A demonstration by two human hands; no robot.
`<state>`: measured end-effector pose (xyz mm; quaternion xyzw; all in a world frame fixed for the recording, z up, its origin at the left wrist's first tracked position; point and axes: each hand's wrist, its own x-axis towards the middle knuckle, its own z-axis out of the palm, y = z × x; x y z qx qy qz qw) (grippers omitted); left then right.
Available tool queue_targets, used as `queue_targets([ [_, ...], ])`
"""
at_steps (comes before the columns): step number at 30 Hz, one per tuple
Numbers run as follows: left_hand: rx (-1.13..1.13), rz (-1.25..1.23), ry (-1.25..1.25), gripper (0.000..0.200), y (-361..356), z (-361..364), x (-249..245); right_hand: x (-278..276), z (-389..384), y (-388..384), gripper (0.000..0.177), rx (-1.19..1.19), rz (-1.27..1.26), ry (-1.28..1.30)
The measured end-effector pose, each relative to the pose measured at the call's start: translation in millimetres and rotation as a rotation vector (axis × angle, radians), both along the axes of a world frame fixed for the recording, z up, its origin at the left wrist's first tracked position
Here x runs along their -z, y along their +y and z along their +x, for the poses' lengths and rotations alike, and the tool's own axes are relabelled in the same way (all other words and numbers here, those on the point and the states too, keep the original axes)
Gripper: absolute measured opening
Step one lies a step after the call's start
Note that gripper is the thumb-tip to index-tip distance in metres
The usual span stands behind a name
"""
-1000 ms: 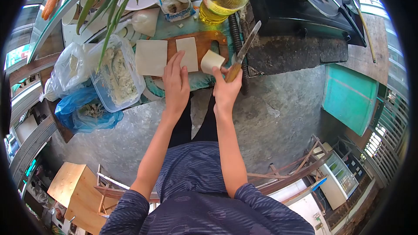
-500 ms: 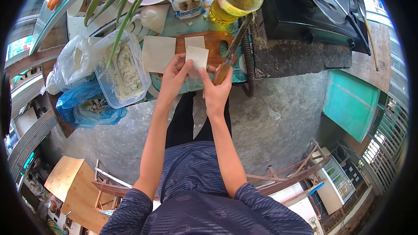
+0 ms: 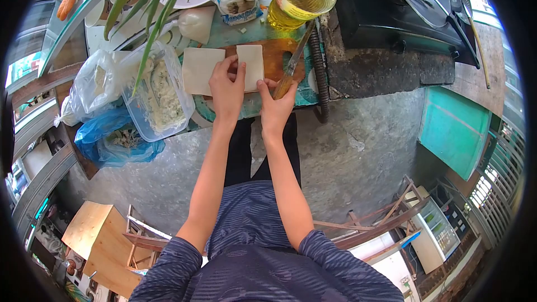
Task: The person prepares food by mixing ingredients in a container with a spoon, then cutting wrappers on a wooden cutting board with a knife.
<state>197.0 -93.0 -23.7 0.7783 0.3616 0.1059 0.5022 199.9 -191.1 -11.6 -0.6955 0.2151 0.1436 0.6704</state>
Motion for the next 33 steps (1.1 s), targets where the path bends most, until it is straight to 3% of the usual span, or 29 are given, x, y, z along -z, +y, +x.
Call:
queue_targets([
  [23, -0.016, -0.061, 0.062, 0.014, 7.2, -1.9, -4.4, 4.7, 1.3, -9.5, 0.029, -0.078, -0.253, -0.151],
  [27, 0.018, 0.110, 0.073, 0.030, -0.5, -10.1, -13.0, 1.4, -2.4, -39.3, 0.024, -0.042, -0.158, -0.158],
  [31, 0.061, 0.410, 0.109, 0.058, -26.4, -21.4, -12.0, -8.8, -3.1, -86.0, 0.021, -0.204, -0.183, -0.135],
  [33, 0.054, 0.395, 0.175, 0.068, -37.8, -16.6, -11.6, -16.2, 1.2, -102.7, 0.022, -0.367, -0.289, -0.180],
])
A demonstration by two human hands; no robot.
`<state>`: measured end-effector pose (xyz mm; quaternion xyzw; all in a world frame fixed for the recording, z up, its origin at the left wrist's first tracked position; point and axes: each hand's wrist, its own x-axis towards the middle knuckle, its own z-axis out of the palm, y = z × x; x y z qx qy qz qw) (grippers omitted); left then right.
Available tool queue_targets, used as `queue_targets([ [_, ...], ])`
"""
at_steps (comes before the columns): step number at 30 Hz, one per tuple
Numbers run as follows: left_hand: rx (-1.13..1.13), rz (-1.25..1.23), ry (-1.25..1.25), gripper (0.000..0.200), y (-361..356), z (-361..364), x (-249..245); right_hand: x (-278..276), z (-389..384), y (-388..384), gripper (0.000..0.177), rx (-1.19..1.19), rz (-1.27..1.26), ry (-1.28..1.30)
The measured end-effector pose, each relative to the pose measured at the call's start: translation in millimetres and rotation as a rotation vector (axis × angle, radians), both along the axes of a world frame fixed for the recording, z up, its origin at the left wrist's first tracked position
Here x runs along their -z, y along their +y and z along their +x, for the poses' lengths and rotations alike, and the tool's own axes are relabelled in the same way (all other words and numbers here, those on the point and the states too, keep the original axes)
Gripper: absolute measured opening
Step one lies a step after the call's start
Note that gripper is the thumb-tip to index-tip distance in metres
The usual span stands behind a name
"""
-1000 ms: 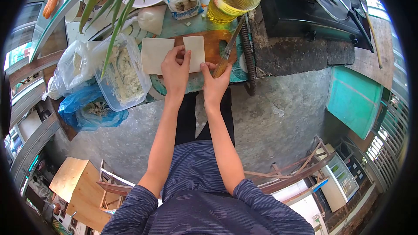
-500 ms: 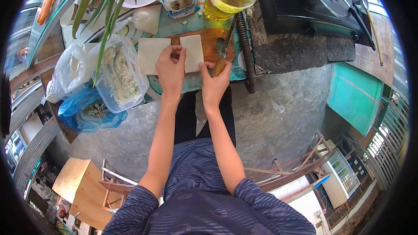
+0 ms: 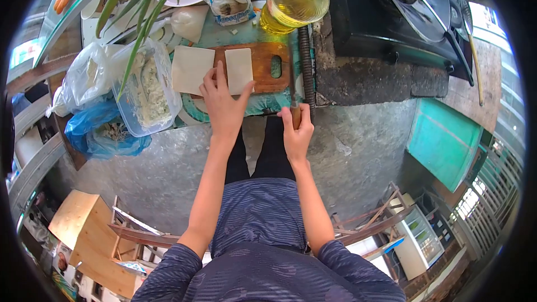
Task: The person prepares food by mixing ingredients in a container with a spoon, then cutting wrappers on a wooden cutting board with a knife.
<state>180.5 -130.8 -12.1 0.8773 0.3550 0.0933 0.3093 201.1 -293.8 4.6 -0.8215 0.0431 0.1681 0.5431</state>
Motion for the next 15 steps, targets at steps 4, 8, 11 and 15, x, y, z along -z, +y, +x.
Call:
queue_targets([
  [4, -0.096, 0.049, 0.119, 0.079, -17.5, 17.6, -2.4, -1.5, 14.9, -22.0, 0.023, -0.197, -0.083, -0.067],
  [8, -0.142, -0.029, 0.016, 0.085, -21.3, 21.0, 5.3, -4.1, 36.1, -36.9, 0.023, -0.319, -0.081, -0.022],
  [11, -0.153, -0.050, -0.012, 0.085, -25.4, 20.4, 7.7, -9.5, 60.0, -41.7, 0.024, -0.480, -0.112, 0.021],
  [15, -0.231, -0.050, -0.039, 0.082, -32.1, 21.3, 8.2, -13.1, 99.4, -33.1, 0.030, -0.755, -0.231, -0.025],
])
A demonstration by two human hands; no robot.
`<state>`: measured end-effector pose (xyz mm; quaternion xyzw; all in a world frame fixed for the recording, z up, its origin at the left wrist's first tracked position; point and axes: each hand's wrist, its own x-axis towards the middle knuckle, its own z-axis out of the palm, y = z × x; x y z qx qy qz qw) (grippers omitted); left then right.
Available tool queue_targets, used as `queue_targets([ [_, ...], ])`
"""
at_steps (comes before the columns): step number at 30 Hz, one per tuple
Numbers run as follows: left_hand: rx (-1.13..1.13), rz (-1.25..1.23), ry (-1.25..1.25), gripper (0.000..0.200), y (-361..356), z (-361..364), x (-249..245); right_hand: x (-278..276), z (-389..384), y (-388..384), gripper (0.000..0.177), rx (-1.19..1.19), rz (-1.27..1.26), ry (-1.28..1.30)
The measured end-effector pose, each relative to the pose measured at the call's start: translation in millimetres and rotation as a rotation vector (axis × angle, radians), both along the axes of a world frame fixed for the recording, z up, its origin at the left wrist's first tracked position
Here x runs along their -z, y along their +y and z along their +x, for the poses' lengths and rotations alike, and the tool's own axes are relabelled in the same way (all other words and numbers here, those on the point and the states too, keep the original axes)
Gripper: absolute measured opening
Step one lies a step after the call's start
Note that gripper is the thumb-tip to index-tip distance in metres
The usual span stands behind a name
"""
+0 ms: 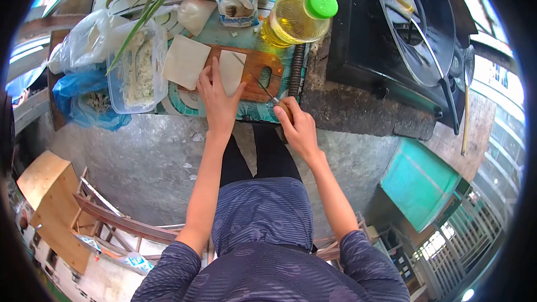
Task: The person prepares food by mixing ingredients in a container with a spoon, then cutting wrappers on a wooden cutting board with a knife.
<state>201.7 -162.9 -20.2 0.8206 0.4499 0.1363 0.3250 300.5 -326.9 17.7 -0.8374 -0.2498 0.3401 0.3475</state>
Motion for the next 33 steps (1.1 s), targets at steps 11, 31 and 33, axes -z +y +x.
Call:
queue_targets([
  [11, -0.221, 0.058, -0.047, 0.063, -20.4, -6.7, 3.8, 2.8, 67.2, 45.0, 0.034, -0.547, -0.120, -0.158],
  [31, -0.346, 0.102, -0.020, 0.058, -28.9, -0.2, 14.0, 3.1, 75.4, 54.0, 0.035, -0.653, -0.210, -0.307],
  [33, -0.347, 0.104, -0.014, 0.058, -29.3, -0.7, 14.8, 3.9, 75.3, 54.1, 0.035, -0.659, -0.210, -0.311],
])
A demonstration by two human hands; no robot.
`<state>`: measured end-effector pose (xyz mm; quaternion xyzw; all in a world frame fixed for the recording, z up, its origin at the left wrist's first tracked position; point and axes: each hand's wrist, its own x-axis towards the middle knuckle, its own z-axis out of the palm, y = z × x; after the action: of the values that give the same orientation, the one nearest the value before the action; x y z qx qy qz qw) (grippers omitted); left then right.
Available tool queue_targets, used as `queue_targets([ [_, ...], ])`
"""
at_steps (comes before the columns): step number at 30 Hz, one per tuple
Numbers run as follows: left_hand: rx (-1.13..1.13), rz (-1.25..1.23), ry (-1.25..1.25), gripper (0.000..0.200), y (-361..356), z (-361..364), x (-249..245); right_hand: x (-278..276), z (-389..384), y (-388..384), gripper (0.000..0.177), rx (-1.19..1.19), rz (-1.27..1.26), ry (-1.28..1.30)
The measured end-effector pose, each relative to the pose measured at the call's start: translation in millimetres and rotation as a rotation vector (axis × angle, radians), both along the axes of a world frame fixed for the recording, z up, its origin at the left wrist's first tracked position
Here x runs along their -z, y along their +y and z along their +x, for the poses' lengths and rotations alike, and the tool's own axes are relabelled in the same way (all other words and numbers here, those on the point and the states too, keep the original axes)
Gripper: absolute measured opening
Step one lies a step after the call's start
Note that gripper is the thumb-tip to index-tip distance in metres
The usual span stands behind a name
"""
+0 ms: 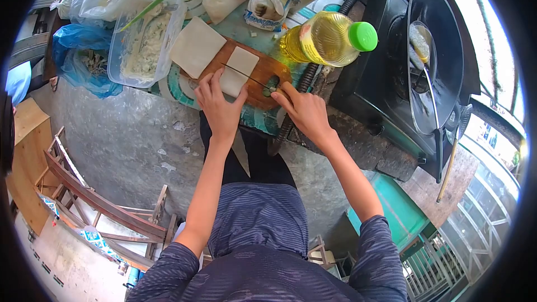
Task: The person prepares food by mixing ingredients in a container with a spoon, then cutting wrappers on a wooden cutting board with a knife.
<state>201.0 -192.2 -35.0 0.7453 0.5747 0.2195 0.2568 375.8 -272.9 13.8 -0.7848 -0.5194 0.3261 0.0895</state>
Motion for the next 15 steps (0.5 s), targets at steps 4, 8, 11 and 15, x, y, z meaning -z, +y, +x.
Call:
queue_targets([
  [4, -0.003, -0.001, 0.010, 0.057, -0.7, 0.1, 0.5, 6.7, -0.6, -3.6, 0.035, -0.006, 0.032, -0.031],
  [8, 0.016, 0.011, 0.035, 0.058, -0.4, -1.9, 3.5, 11.0, -3.9, -6.0, 0.037, -0.016, 0.068, -0.082],
  [11, 0.027, 0.015, 0.031, 0.058, 0.2, -3.3, 4.2, 10.4, -5.9, -6.1, 0.038, -0.024, 0.048, -0.110],
  [15, 0.034, 0.032, 0.023, 0.058, 0.0, -4.2, 6.2, 13.2, -8.0, -7.5, 0.037, -0.049, 0.037, -0.159],
])
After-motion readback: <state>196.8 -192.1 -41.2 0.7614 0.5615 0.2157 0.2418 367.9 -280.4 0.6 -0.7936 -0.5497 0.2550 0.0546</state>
